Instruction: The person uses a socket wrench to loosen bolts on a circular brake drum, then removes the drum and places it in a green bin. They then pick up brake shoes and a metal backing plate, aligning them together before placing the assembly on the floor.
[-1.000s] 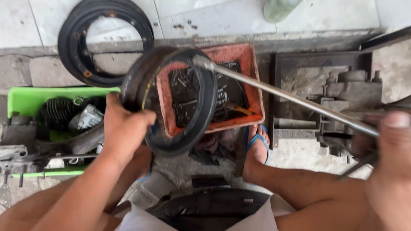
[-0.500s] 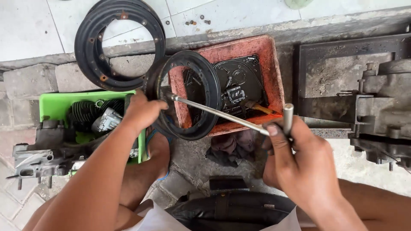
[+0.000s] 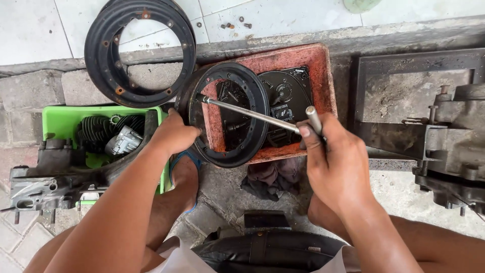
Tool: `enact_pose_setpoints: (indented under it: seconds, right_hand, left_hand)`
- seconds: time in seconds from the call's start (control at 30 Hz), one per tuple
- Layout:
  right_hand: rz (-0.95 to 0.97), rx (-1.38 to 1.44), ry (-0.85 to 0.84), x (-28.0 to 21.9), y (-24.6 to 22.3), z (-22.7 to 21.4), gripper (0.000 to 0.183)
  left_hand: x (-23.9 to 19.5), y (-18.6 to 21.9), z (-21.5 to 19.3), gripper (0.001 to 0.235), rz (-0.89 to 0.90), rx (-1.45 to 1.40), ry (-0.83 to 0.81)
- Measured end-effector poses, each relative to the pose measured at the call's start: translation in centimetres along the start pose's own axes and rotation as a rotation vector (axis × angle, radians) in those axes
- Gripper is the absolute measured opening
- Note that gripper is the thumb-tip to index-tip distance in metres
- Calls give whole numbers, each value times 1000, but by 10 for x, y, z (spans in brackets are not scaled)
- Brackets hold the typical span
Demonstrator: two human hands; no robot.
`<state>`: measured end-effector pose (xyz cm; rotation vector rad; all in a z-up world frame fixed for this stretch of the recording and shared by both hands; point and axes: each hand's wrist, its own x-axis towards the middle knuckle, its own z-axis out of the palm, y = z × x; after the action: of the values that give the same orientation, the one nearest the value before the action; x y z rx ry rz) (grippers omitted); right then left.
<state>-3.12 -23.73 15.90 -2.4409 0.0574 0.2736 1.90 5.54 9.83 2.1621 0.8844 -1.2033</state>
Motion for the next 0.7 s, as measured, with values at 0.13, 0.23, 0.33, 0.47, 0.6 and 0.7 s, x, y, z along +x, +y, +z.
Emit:
enact_pose_setpoints:
  seconds: [0.13, 0.23, 0.33, 0.47, 0.6, 0.7]
  right_hand:
    - [-20, -2, -5, 7, 1, -5, 20]
    - [0, 6, -27, 8, 2, -6, 22]
    - [-44, 19, -7, 8, 5, -7, 18]
    - [-68, -6, -17, 8, 3, -9, 16]
    - [-99, -66, -10, 7, -2, -11, 15]
    - [-133, -111, 1, 5, 0, -11, 14]
  left_hand:
    - [5, -1, -1, 101, 14, -9, 4]
    - [6, -1, -2, 99, 26, 12, 1]
    - [4, 4, -6, 100, 17, 38, -29]
    - [3, 4, -7, 98, 26, 59, -57]
    - [-6, 8, -11, 96, 22, 103, -85]
    - [-2, 5, -11, 94, 29, 117, -75]
